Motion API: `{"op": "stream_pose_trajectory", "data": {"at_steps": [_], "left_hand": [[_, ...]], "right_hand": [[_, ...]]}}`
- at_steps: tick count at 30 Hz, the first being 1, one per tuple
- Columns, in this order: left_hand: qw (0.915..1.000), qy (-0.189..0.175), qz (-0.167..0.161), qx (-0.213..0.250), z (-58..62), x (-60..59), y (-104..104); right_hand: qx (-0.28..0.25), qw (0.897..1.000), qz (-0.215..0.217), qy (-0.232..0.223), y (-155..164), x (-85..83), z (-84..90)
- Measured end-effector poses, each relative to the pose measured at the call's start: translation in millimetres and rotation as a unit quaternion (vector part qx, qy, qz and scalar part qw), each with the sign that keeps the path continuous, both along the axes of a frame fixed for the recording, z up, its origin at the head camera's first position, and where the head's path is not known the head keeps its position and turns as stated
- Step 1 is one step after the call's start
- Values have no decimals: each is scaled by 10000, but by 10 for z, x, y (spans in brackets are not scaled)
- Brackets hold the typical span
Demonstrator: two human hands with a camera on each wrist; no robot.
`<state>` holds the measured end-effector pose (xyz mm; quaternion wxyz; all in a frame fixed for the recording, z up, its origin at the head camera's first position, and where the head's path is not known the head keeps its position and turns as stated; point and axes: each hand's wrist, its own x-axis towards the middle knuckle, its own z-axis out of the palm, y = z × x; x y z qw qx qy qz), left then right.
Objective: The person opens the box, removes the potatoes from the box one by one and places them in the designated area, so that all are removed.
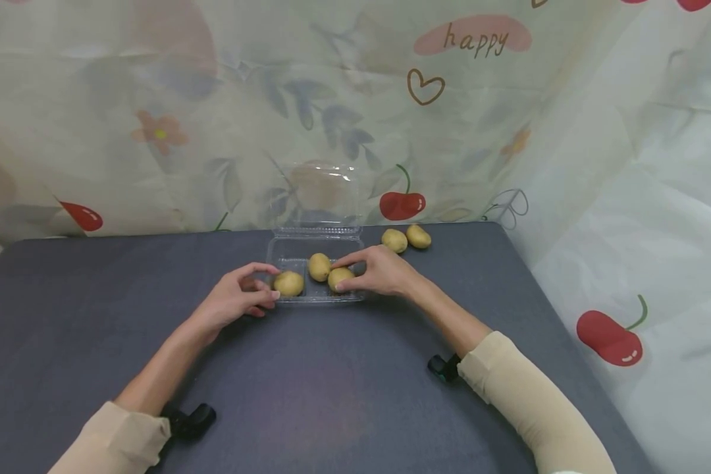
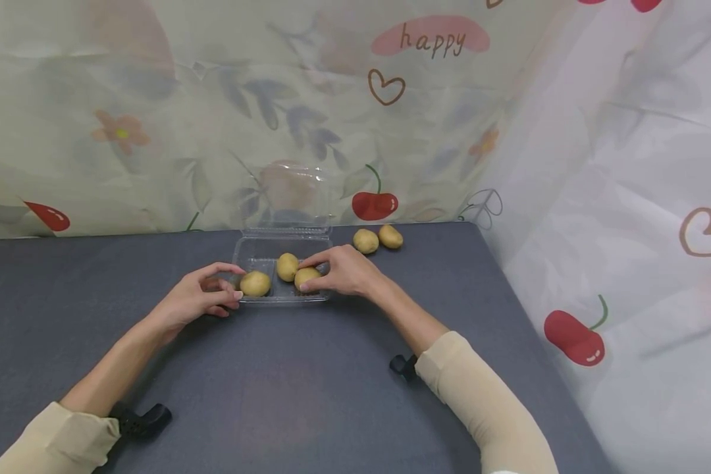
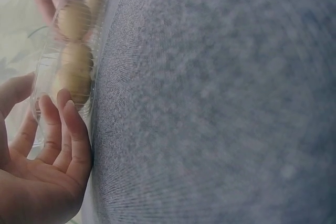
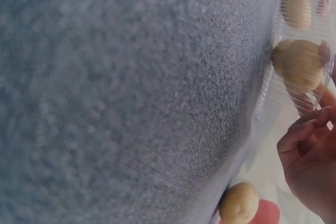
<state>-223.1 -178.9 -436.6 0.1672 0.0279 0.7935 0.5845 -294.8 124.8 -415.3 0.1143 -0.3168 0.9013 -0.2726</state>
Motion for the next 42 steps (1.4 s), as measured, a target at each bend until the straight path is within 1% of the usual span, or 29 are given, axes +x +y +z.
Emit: {"op": "stream_pose_trajectory", "data": {"at_steps": [4,7,15,19,26,33,37,42], "left_hand": [[9999,21,4,-102,4,-1,6],[9998,71,-1,-174,3,-2,7],[9999,162,2,23,11,6,4],[9997,222,-26,43,13,19,-5],[9997,241,-4,98,-8,24,12],[9993,267,73,249,-36,36,45],[9993,272,147,202,-8,57,55],[9992,264,214,231,53,81,82]], "right_hand": [[-350,9990,-234,-149,42,1,18],[-538,9978,-328,-226,65,1,32],[-976,9944,-406,-64,122,-14,70],[-1176,9923,-392,-33,167,-28,83],[-1271,9898,-612,-199,332,-19,115],[-1221,9888,-851,-60,490,-5,105],[-1369,9871,-834,-8,561,-20,86],[-1339,9864,-929,187,681,-26,82]]}}
